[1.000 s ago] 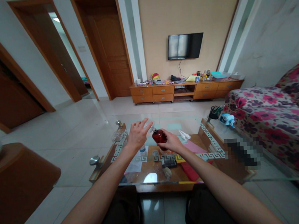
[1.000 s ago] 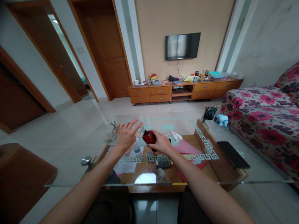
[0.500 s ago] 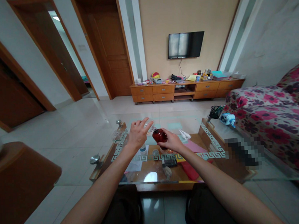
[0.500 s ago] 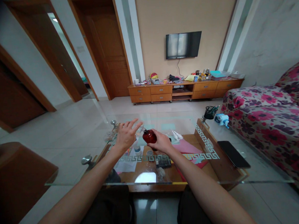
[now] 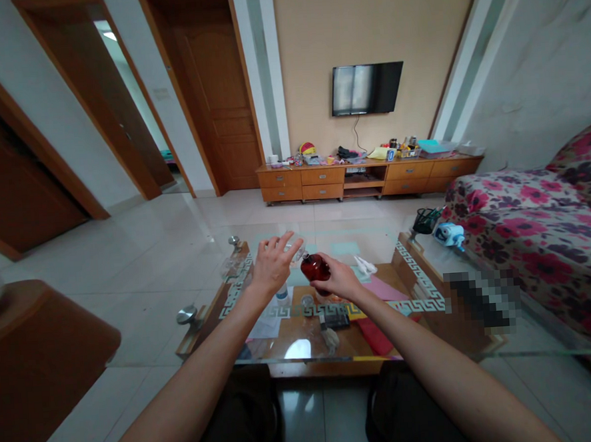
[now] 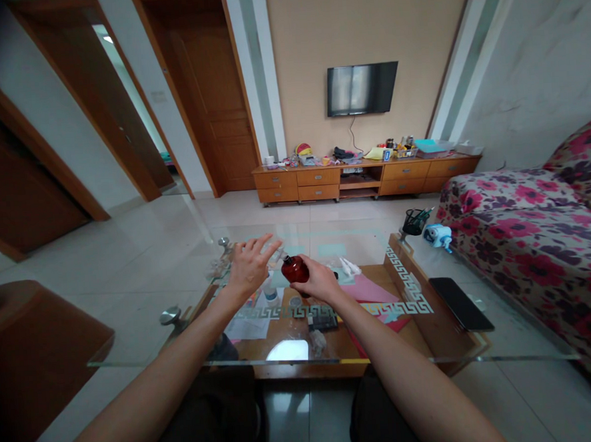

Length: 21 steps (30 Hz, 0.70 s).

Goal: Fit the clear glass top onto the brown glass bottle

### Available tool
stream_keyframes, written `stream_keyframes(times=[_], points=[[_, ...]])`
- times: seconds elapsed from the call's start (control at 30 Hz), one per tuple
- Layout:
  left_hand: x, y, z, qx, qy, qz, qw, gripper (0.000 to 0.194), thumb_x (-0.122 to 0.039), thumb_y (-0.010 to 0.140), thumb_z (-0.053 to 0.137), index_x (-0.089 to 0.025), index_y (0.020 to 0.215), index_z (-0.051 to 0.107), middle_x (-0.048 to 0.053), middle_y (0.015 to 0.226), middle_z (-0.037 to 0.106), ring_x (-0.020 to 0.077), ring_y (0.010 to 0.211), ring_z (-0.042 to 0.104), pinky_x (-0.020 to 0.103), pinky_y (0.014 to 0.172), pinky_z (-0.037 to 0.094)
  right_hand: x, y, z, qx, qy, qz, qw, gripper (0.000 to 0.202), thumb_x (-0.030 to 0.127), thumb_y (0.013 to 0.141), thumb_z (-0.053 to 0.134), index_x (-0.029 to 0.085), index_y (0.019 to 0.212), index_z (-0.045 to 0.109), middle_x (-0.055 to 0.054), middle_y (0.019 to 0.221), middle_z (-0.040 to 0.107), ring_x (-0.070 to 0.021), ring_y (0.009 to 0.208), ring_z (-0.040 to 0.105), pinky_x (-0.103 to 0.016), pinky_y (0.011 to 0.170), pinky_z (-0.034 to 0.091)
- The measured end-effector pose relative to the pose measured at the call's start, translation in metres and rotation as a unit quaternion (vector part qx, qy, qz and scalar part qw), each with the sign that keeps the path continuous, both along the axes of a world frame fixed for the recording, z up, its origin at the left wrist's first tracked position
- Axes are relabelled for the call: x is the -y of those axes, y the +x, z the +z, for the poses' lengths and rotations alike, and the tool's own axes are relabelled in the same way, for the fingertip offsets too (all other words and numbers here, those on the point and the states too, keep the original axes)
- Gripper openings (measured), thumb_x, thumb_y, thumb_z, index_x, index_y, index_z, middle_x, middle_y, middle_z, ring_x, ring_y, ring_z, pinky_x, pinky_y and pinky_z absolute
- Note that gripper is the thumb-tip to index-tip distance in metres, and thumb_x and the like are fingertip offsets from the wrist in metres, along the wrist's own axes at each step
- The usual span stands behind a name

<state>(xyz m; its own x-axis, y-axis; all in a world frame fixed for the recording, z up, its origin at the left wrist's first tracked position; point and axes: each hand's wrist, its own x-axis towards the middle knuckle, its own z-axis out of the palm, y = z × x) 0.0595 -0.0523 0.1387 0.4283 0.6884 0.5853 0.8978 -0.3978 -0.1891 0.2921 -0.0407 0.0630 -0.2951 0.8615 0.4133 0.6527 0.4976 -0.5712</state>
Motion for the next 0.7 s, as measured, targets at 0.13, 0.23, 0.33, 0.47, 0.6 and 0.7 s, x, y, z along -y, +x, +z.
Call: stream_keyframes(times=[0.13,0.23,0.33,0.47,0.6,0.7], points=[[0.0005,0.0007,0.0004,0.001,0.000,0.003,1.000,0.057,-0.012,0.097,0.050,-0.036,0.147,0.060,0.007,0.161,0.052,0.0339,0.119,0.058,0.052,0.096,0.041,-0.0014,0.0005,-0.0016,-0.001,0.000,0.005,1.000,0.086,0.043,0.074,0.089,0.032,0.150,0.051,-0.005,0.131,0.073,-0.0309,0.112,0.072,-0.042,0.095,0.055],[0.0007,0.0011,0.0001,0.000,0.002,0.001,1.000,0.057,-0.011,0.097,0.050,-0.036,0.146,0.060,0.007,0.160,0.053,0.0337,0.119,0.058,0.051,0.096,0.041,-0.0014,0.0010,-0.0020,0.000,0.001,0.003,1.000,0.087,0.042,0.074,0.090,0.031,0.150,0.051,-0.006,0.133,0.072,-0.0308,0.113,0.071,-0.042,0.096,0.054],[0.0005,0.0012,-0.0003,-0.004,0.002,0.001,1.000,0.057,-0.011,0.097,0.050,-0.037,0.147,0.060,0.007,0.161,0.052,0.0340,0.121,0.057,0.051,0.096,0.041,-0.0002,0.0018,-0.0010,0.001,0.002,0.004,1.000,0.086,0.042,0.073,0.090,0.031,0.149,0.051,-0.006,0.132,0.072,-0.0303,0.111,0.072,-0.041,0.095,0.054],[-0.0002,0.0015,-0.0007,-0.010,0.000,0.004,1.000,0.057,-0.011,0.097,0.049,-0.037,0.148,0.059,0.008,0.162,0.050,0.0347,0.122,0.057,0.052,0.095,0.041,0.0006,0.0023,0.0000,0.004,0.002,0.004,1.000,0.086,0.042,0.073,0.090,0.032,0.149,0.051,-0.005,0.131,0.073,-0.0305,0.110,0.072,-0.041,0.094,0.055],[-0.0007,0.0023,-0.0006,-0.010,0.000,0.004,1.000,0.057,-0.012,0.098,0.049,-0.037,0.148,0.059,0.008,0.162,0.050,0.0348,0.122,0.056,0.052,0.095,0.041,-0.0003,0.0024,-0.0011,0.006,0.002,-0.002,1.000,0.086,0.043,0.073,0.089,0.032,0.150,0.051,-0.006,0.132,0.073,-0.0310,0.111,0.072,-0.042,0.094,0.055],[-0.0008,0.0027,-0.0007,-0.010,0.001,0.003,1.000,0.056,-0.012,0.097,0.050,-0.037,0.147,0.060,0.008,0.163,0.049,0.0347,0.122,0.057,0.052,0.095,0.042,-0.0008,0.0025,-0.0019,0.009,0.001,-0.005,1.000,0.088,0.043,0.073,0.089,0.032,0.151,0.050,-0.006,0.133,0.072,-0.0316,0.112,0.072,-0.043,0.095,0.055]])
